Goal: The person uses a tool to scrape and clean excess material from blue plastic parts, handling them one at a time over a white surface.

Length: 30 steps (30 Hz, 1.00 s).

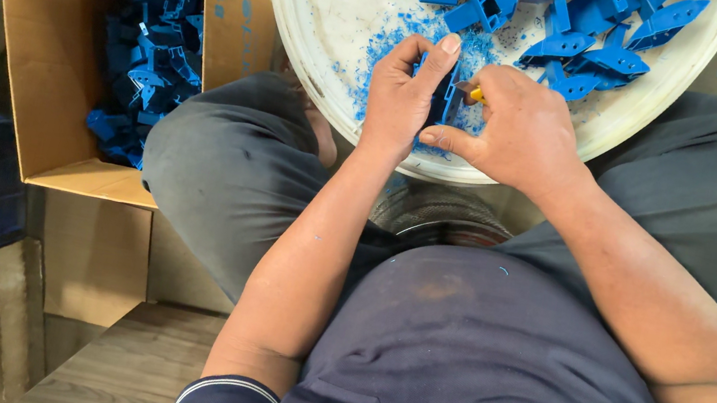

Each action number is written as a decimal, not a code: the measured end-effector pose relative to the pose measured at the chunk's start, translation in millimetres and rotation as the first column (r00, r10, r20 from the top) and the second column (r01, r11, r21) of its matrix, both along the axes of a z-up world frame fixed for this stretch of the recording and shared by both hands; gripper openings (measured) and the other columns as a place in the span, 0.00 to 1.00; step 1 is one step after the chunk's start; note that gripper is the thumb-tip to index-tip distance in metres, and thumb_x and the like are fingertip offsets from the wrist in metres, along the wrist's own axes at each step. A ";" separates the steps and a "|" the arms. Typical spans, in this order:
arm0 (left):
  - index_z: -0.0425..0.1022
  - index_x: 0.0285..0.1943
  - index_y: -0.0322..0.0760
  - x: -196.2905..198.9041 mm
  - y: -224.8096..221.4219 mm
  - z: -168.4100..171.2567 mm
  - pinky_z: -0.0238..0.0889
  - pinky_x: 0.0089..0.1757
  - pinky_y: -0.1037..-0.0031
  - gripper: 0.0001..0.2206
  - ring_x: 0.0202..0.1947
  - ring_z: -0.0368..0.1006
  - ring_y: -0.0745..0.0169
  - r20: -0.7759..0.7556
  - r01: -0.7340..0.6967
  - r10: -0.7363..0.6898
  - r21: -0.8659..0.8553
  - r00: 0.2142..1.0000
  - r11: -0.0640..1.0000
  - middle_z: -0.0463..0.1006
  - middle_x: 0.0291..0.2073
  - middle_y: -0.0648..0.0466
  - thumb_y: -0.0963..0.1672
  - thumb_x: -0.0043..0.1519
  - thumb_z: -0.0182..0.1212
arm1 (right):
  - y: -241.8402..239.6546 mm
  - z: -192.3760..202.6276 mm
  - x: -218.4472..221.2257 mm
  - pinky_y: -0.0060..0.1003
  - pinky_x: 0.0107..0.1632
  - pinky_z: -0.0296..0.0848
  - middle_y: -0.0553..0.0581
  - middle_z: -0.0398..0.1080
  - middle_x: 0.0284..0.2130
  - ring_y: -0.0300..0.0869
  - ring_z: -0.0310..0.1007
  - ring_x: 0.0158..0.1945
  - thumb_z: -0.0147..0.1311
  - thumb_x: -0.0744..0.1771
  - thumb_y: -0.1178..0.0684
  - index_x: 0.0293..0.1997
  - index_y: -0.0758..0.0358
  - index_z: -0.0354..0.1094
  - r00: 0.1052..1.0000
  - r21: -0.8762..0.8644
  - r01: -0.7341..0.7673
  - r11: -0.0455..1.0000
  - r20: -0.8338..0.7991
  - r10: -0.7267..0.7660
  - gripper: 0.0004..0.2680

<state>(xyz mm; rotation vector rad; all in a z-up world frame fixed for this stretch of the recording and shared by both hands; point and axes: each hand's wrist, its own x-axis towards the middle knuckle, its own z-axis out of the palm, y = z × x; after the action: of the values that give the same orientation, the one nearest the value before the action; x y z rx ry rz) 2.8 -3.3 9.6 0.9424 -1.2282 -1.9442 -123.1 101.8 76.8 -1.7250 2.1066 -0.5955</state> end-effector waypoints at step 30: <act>0.70 0.30 0.38 0.9 -2.1 -4.1 0.53 0.31 0.79 0.17 0.28 0.57 0.77 -0.017 -0.028 0.028 0.015 0.999 1.000 0.68 0.25 0.64 0.51 0.65 0.65 | 8.3 -12.1 19.0 0.48 0.35 0.70 0.58 0.70 0.26 0.54 0.73 0.33 0.71 0.64 0.39 0.31 0.62 0.66 0.990 -0.090 -0.072 0.993 -0.126 0.061 0.18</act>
<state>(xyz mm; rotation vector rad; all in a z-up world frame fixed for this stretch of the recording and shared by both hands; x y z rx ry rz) 3.7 -5.4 5.5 0.9436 -1.1869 -1.9377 -104.1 110.2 64.7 -1.9220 2.1241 -0.5923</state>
